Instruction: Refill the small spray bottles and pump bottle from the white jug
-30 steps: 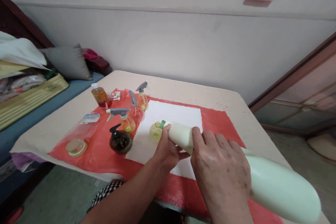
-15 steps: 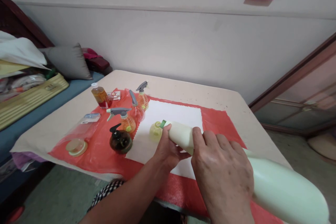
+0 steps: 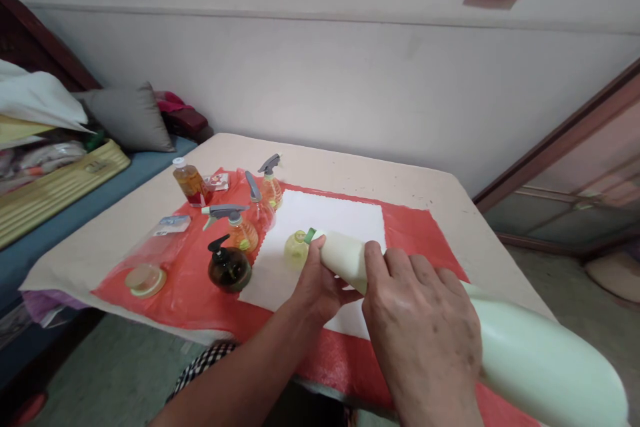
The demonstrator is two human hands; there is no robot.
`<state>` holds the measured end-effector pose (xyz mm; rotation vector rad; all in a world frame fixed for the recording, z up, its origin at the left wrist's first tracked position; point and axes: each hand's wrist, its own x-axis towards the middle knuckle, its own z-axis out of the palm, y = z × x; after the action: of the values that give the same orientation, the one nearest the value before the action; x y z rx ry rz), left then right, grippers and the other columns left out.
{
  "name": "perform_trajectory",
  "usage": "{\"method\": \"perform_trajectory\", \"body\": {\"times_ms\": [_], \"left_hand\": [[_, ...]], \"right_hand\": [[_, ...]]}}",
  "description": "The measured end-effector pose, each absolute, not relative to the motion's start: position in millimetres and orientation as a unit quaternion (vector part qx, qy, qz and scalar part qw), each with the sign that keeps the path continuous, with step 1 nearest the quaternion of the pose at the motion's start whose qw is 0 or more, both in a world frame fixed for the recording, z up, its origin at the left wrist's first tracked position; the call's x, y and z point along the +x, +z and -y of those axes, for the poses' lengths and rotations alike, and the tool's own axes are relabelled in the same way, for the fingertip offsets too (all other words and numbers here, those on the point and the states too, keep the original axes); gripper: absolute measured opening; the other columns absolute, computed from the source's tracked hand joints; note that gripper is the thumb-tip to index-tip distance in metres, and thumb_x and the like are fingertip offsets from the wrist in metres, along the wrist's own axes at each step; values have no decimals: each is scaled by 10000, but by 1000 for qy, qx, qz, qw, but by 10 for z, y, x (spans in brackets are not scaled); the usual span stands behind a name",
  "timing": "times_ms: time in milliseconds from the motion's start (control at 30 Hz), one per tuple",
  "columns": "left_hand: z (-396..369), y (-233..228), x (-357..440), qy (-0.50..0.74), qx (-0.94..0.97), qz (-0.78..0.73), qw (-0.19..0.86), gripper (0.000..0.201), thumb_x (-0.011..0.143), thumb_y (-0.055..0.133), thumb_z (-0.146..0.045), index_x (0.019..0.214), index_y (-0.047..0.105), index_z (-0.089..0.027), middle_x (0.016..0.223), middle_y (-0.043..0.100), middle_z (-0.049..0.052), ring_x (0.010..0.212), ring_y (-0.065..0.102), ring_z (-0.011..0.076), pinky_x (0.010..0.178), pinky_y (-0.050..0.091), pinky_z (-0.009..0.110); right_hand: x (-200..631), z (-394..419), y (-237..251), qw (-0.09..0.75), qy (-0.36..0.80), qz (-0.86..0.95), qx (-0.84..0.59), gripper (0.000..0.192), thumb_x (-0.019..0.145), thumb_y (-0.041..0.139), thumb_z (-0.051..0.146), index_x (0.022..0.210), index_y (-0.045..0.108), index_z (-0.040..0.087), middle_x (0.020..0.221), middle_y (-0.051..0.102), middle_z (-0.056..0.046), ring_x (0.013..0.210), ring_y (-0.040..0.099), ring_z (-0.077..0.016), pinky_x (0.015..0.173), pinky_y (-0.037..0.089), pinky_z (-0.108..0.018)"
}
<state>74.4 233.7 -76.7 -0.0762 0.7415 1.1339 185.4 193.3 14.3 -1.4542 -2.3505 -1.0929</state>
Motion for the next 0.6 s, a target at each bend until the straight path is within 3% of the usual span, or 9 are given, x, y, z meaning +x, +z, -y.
{"method": "perform_trajectory", "body": {"times_ms": [600], "left_hand": [[-2337,-783,747,523,-35,-339,781,516,778,541,-618,1060,637,-197,1092,590,111,923,558,270,809,523,484]], "right_hand": [[1849,-1919,155,83,-364,789,-488,188,826,530,107,949,653,178,659,547,-14,634,543,-225,677,320,-362]]}}
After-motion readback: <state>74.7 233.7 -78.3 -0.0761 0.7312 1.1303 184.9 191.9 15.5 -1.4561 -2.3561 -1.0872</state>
